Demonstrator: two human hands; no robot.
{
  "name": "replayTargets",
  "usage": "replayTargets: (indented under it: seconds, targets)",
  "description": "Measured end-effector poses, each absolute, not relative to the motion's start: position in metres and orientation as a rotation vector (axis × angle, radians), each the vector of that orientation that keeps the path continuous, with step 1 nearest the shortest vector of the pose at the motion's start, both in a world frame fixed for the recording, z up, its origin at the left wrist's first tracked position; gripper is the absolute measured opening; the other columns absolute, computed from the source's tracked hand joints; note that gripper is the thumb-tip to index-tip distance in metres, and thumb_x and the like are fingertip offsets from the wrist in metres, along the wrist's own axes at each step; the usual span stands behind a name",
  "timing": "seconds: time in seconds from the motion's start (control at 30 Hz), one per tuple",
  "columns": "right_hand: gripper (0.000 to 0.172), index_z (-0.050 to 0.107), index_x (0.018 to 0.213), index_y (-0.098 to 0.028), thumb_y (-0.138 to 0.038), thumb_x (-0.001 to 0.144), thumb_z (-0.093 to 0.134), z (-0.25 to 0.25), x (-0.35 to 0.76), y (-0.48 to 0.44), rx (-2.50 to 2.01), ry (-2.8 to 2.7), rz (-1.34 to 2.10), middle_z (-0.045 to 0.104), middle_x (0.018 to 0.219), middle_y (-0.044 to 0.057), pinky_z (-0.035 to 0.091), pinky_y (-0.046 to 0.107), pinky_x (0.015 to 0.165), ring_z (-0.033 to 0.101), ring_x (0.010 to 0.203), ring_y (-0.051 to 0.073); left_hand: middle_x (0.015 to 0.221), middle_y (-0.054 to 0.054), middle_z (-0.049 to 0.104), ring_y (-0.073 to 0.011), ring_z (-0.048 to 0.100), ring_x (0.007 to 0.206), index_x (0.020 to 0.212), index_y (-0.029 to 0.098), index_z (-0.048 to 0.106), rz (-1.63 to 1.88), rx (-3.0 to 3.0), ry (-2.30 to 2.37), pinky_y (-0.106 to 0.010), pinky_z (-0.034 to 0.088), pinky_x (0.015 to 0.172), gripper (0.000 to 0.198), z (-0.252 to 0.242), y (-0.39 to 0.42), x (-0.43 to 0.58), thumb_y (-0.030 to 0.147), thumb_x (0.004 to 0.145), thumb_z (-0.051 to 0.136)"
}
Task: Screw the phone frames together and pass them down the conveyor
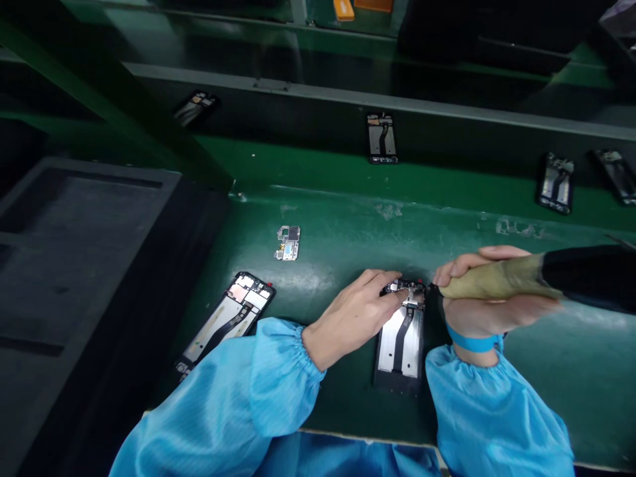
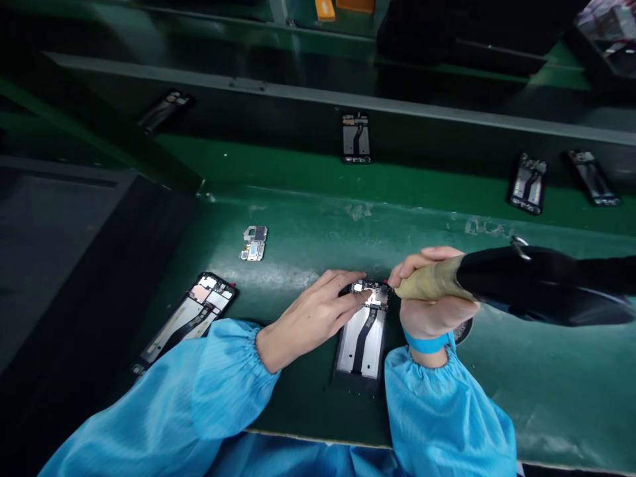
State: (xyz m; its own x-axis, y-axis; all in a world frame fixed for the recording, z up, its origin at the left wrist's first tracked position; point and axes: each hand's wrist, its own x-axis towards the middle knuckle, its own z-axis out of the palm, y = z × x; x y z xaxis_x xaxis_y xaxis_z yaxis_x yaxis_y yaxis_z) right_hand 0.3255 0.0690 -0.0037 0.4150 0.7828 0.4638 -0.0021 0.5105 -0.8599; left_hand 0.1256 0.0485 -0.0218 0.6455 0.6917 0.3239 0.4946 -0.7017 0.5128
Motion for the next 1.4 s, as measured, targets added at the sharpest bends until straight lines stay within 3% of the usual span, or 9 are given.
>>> replayTargets:
  seconds: [0.27,0.4,0.5,0.63,0.7,0.83,1.1,1.23,1.4]
  targets:
    - [0.068,0.067,0.100,-0.025,-0.091,0.086,0.057,-0.006,0.318,0.070,-0.876,-1.012,0.631,0.062,0.063,-0.003,0.047,0.032,0.039,0.055,0.043,0.018,0.148,-0.015,0.066,-0.0277,0.064,0.133,0.129,0.016,0.075,0.665,2.500,0.951,-0.044,0.062,0.112,0.026,-0.020,0.047,0.126,0.025,0.112,0.057]
    - [0.068,0.069,0.105,-0.025,-0.086,0.097,0.040,0.002,0.334,0.069,-0.887,-0.953,0.464,0.061,0.062,-0.001,0.048,0.034,0.039,0.055,0.042,0.019,0.151,-0.014,0.065,-0.0314,0.061,0.139,0.129,0.017,0.073,0.624,2.467,0.964,-0.051,0.058,0.116,0.024,-0.019,0.049,0.128,0.027,0.110,0.064]
    - [0.072,0.068,0.098,-0.024,-0.085,0.098,0.029,0.007,0.353,0.068,-0.905,-0.871,0.362,0.055,0.057,-0.001,0.044,0.035,0.034,0.051,0.039,0.020,0.140,-0.012,0.071,-0.0322,0.064,0.134,0.127,0.019,0.072,0.604,2.306,0.988,-0.054,0.057,0.114,0.023,-0.016,0.052,0.130,0.020,0.104,0.072]
    - [0.069,0.065,0.098,-0.027,-0.093,0.089,0.044,0.005,0.361,0.067,-0.989,-0.835,0.437,0.054,0.056,-0.003,0.043,0.035,0.036,0.049,0.038,0.019,0.135,-0.009,0.070,-0.0274,0.069,0.126,0.142,0.024,0.066,0.645,1.662,1.015,-0.048,0.057,0.112,0.056,-0.010,0.055,0.131,0.014,0.090,0.084]
    - [0.069,0.065,0.098,-0.027,-0.093,0.087,0.047,0.003,0.357,0.067,-1.006,-0.817,0.457,0.055,0.058,-0.003,0.044,0.035,0.037,0.051,0.040,0.019,0.137,-0.010,0.070,-0.0254,0.072,0.121,0.145,0.023,0.064,0.628,1.270,0.974,-0.043,0.060,0.107,0.062,-0.008,0.054,0.131,0.017,0.087,0.086]
    - [0.070,0.064,0.098,-0.026,-0.094,0.087,0.047,0.001,0.349,0.068,-1.012,-0.806,0.430,0.055,0.058,-0.003,0.045,0.034,0.039,0.053,0.042,0.019,0.124,-0.009,0.078,-0.0244,0.075,0.116,0.128,0.017,0.072,0.585,0.903,0.870,-0.040,0.058,0.107,0.045,-0.006,0.050,0.133,0.033,0.088,0.088]
    - [0.071,0.063,0.097,-0.026,-0.094,0.083,0.050,-0.002,0.352,0.070,-0.999,-0.796,0.472,0.057,0.057,-0.004,0.042,0.034,0.037,0.050,0.038,0.019,0.115,-0.008,0.081,-0.0229,0.076,0.107,0.124,0.018,0.076,0.587,0.977,0.853,-0.036,0.061,0.097,0.045,0.006,0.038,0.135,0.050,0.095,0.083]
    - [0.072,0.064,0.096,-0.027,-0.096,0.079,0.051,-0.006,0.355,0.070,-0.990,-0.797,0.490,0.057,0.055,-0.003,0.043,0.035,0.037,0.050,0.039,0.020,0.114,-0.009,0.080,-0.0234,0.076,0.107,0.121,0.016,0.077,0.625,1.004,0.813,-0.035,0.061,0.096,0.043,0.010,0.034,0.134,0.051,0.096,0.082]
    - [0.069,0.065,0.093,-0.028,-0.093,0.079,0.048,-0.005,0.355,0.070,-1.010,-0.798,0.518,0.056,0.057,0.000,0.044,0.038,0.038,0.050,0.041,0.022,0.116,-0.008,0.080,-0.0222,0.076,0.106,0.121,0.017,0.078,0.649,1.074,0.814,-0.034,0.060,0.095,0.032,0.015,0.029,0.134,0.040,0.098,0.080]
